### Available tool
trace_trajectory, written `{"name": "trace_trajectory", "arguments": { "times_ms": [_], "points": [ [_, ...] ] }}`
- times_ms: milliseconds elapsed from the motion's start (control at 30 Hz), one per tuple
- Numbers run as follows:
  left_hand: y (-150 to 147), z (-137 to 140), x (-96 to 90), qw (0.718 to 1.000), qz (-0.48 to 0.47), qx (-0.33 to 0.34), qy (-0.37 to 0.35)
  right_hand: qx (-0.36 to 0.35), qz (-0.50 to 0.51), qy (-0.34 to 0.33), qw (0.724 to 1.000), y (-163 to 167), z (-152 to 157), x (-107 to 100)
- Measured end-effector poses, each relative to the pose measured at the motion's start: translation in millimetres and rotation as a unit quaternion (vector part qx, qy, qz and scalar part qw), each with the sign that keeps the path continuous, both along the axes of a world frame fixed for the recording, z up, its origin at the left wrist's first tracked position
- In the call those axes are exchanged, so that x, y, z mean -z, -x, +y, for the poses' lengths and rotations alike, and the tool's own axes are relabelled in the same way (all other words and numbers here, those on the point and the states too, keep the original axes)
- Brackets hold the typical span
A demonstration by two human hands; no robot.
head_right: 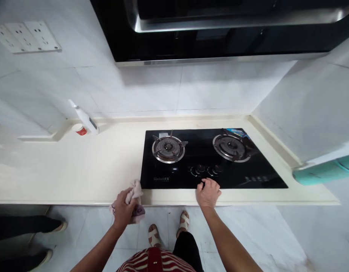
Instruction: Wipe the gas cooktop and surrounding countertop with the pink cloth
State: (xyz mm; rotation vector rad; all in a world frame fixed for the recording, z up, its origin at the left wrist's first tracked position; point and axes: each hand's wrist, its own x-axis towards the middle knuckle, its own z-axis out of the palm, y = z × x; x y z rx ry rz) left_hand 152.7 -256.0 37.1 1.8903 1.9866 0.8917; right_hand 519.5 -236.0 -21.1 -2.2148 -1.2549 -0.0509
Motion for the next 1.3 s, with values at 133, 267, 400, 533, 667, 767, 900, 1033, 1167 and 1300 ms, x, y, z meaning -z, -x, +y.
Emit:
{"name": "trace_trajectory", "arguments": {
  "times_ms": [133,267,400,533,667,767,900,1033,1167,1300],
  "points": [
    [-31.5,20.7,-20.7,0.997,-0.058,-0.05,-0.025,-0.008,0.022,0.002,1.0,2.9,0.3,-4.5],
    [-85.2,33.4,-19.6,0.996,-0.04,0.014,0.075,-0.019,0.05,-0.009,0.999,0.4,-0.4,-7.5],
    [-107.7,35.9,3.8,0.987,-0.11,0.072,0.094,-0.023,0.077,-0.012,0.997,-8.5,-2.0,-8.1],
    [-90.8,36.7,12.0,0.963,-0.244,0.073,0.086,-0.116,0.091,-0.017,0.989,18.8,-2.3,-24.0],
    [-77.6,34.8,-2.0,0.955,-0.275,0.038,0.103,-0.393,0.063,0.047,0.916,95.7,6.4,-59.2],
    [-73.8,30.4,-13.4,0.95,-0.298,-0.015,0.091,-0.481,0.034,0.123,0.867,141.9,21.2,-73.5],
    [-63.2,23.3,-16.9,0.952,-0.292,-0.065,0.063,-0.503,0.0,0.114,0.856,146.9,32.6,-61.3],
    [-55.3,19.3,-10.8,0.956,-0.273,-0.076,0.074,-0.468,0.004,0.104,0.877,106.0,23.5,-45.6],
    [-71.0,24.2,-6.5,0.967,-0.235,-0.055,0.082,-0.408,0.003,0.111,0.906,37.8,9.5,-43.4],
    [-109.3,35.0,-4.3,0.986,-0.157,0.046,0.038,-0.341,-0.013,0.09,0.936,-41.4,-7.2,-37.4]
  ]
}}
